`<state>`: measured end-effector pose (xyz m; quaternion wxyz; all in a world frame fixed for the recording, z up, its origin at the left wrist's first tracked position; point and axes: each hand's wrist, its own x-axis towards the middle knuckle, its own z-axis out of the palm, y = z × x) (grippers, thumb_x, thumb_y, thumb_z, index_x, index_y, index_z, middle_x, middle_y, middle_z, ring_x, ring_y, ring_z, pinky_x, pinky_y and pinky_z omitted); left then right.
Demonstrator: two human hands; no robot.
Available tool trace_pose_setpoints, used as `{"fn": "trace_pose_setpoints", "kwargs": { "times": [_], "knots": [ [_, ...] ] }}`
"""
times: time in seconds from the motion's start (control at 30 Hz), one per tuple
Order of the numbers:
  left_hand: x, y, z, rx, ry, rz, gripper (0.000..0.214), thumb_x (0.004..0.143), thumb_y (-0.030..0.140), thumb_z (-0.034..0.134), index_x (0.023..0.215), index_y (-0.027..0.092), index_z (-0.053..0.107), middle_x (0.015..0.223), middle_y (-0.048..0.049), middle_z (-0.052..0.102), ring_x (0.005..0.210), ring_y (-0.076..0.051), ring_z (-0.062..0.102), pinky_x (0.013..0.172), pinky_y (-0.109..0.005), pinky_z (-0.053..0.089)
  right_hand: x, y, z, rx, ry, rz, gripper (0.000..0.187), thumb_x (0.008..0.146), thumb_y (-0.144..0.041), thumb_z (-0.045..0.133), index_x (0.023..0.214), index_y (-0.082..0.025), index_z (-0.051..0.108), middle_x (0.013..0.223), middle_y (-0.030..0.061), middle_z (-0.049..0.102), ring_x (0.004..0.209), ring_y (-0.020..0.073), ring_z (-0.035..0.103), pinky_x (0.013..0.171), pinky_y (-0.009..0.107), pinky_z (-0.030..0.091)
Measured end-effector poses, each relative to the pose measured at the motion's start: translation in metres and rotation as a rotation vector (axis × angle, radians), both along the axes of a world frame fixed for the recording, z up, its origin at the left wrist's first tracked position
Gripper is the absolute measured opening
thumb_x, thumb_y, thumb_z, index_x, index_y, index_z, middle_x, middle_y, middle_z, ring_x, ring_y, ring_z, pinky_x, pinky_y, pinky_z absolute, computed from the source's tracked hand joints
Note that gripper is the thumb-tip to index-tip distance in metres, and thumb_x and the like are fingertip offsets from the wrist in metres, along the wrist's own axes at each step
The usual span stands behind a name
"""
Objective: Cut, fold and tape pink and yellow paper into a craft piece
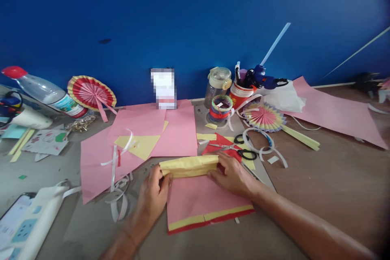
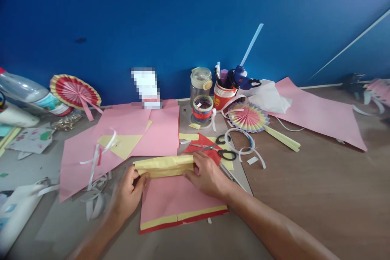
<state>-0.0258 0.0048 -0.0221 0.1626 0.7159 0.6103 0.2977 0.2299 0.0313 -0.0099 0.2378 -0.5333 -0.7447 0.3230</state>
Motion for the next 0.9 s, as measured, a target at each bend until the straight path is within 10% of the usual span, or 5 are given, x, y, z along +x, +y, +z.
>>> {"fn": "trace_pose_setpoints", "kwargs": {
  "times": [0.17, 0.4, 0.57, 0.9],
  "knots": [
    [0.003, 0.0, -0.005, 0.043, -0.018, 0.071, 0.029, 0.086, 0.033, 0.051, 0.111, 0.018, 0.051, 0.072, -0.0032, 0.07, 0.067, -0.02, 0.068, 0.057, -0.026, 0.05, -0.003, -0.002, -0.004, -0.053, 0.11, -0.066, 0.056, 0.076, -0.017, 0.058, 0.13, -0.016, 0.045, 0.09, 0.0059, 0.064, 0.081, 0.0216, 0.062, 0.071, 0.033, 0.05],
    [0.002, 0.003, -0.015, 0.004, -0.136, 0.095, 0.06, 0.087, 0.035, 0.053, 0.14, 0.015, 0.033, 0.083, -0.0044, 0.063, 0.07, -0.019, 0.064, 0.066, -0.031, 0.053, -0.01, -0.003, -0.021, 0.164, 0.059, -0.095, 0.061, 0.082, -0.018, 0.05, 0.14, -0.014, 0.032, 0.081, 0.0052, 0.062, 0.07, 0.0214, 0.057, 0.066, 0.035, 0.048],
    [0.002, 0.004, -0.019, 0.028, -0.172, 0.065, 0.068, 0.088, 0.034, 0.053, 0.146, 0.02, 0.021, 0.119, -0.015, 0.057, 0.068, -0.015, 0.061, 0.068, -0.033, 0.054, -0.012, -0.005, -0.024, 0.246, 0.039, -0.105, 0.068, 0.083, -0.015, 0.05, 0.145, -0.016, 0.024, 0.08, 0.0046, 0.061, 0.072, 0.0217, 0.057, 0.066, 0.035, 0.049],
    [0.005, 0.002, -0.01, 0.005, 0.022, 0.055, 0.067, 0.085, 0.038, 0.057, 0.143, 0.02, 0.03, 0.127, -0.0168, 0.05, 0.099, -0.028, 0.06, 0.075, -0.039, 0.054, -0.016, -0.008, -0.018, 0.319, -0.034, -0.118, 0.07, 0.084, -0.017, 0.05, 0.146, -0.01, 0.019, 0.109, 0.018, 0.058, 0.096, 0.0293, 0.058, 0.08, 0.046, 0.051]
  ]
}}
